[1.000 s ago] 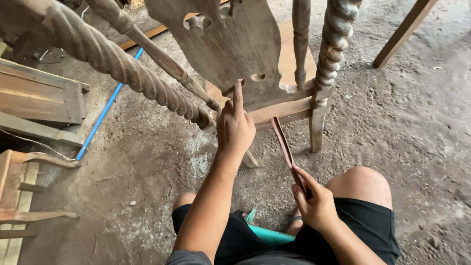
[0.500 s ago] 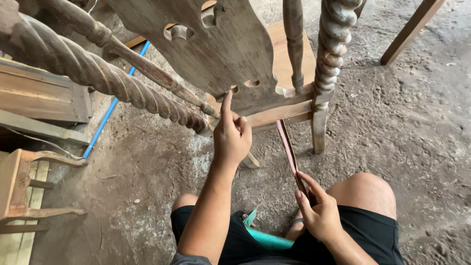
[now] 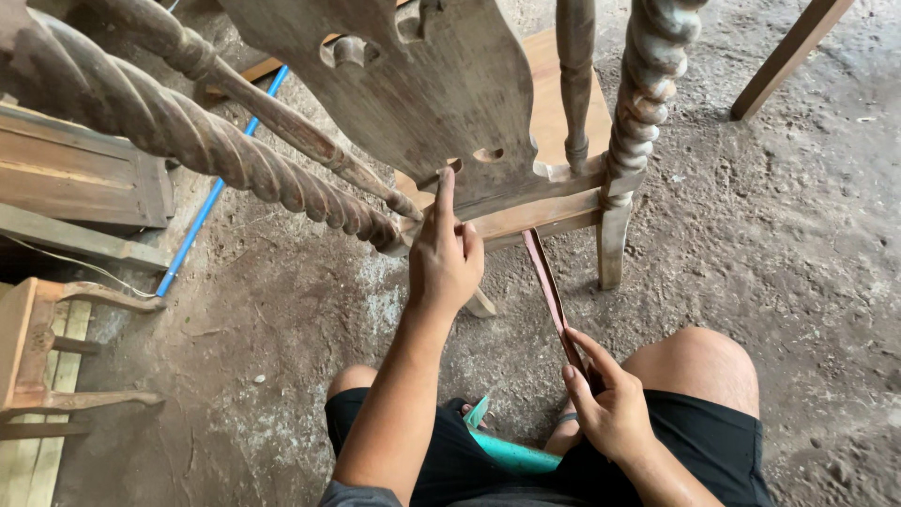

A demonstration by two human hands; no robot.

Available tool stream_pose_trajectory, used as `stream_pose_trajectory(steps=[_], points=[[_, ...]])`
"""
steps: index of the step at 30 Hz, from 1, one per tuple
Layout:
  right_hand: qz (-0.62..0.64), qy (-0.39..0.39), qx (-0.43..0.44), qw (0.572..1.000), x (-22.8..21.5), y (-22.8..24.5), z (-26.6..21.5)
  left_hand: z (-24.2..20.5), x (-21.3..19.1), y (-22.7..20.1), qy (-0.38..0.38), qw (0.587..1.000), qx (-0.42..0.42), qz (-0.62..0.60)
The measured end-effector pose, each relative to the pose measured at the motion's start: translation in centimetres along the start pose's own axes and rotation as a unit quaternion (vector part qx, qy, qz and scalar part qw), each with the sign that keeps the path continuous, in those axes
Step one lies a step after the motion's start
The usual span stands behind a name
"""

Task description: The person is sanding the backrest of a wooden chair using a sanding block. They move the block back and forth across the carved details and flat surfaces of the chair back.

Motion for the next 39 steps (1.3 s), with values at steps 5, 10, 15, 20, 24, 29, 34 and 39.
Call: stream_pose_trajectory(steps=[5, 10, 15, 20, 24, 29, 34, 39], points=[[-0.038, 0.000, 0.004, 0.999, 0.3, 0.2, 0.1, -1.0, -0.6, -0.3, -0.024, 0.994, 0.102, 0.044], [-0.020, -0.003, -0.022, 1.000, 0.1, 1.7, -0.1, -3.2, 0.5, 6.5, 0.015, 0.994, -0.029, 0.106], [0.022, 0.036, -0.132, 0.990, -0.3, 6.3, -0.6, -3.8, 0.7, 5.2, -0.017, 0.991, 0.042, 0.123], [-0.039, 0.021, -0.161, 0.986, -0.1, 10.6, 0.8, -4.9, 2.3, 11.0, 0.083, 0.947, -0.305, 0.048], [-0.101, -0.010, -0.192, 0.976, 0.1, 13.2, 2.6, -3.8, 3.1, 9.8, 0.033, 0.962, -0.046, 0.269], [-0.085, -0.034, -0.188, 0.978, 1.7, 12.7, 3.7, -5.4, 5.1, 14.0, 0.121, 0.945, -0.183, 0.241], [-0.123, -0.094, -0.218, 0.964, 3.6, 12.0, 3.9, -5.2, 2.6, 9.0, -0.016, 0.987, -0.036, 0.153], [-0.202, -0.151, -0.394, 0.884, 3.3, 14.5, -0.8, -8.8, -1.6, 3.9, -0.023, 0.949, -0.153, -0.275]])
Point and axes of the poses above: each hand's wrist, its own z-axis towards the middle knuckle, its own x-axis out of the palm, y = z × x, the point moved 9 cm from there along z, towards the middle knuckle, and after that the axes turned 14 degrees about -z, right-handed, at the moved point
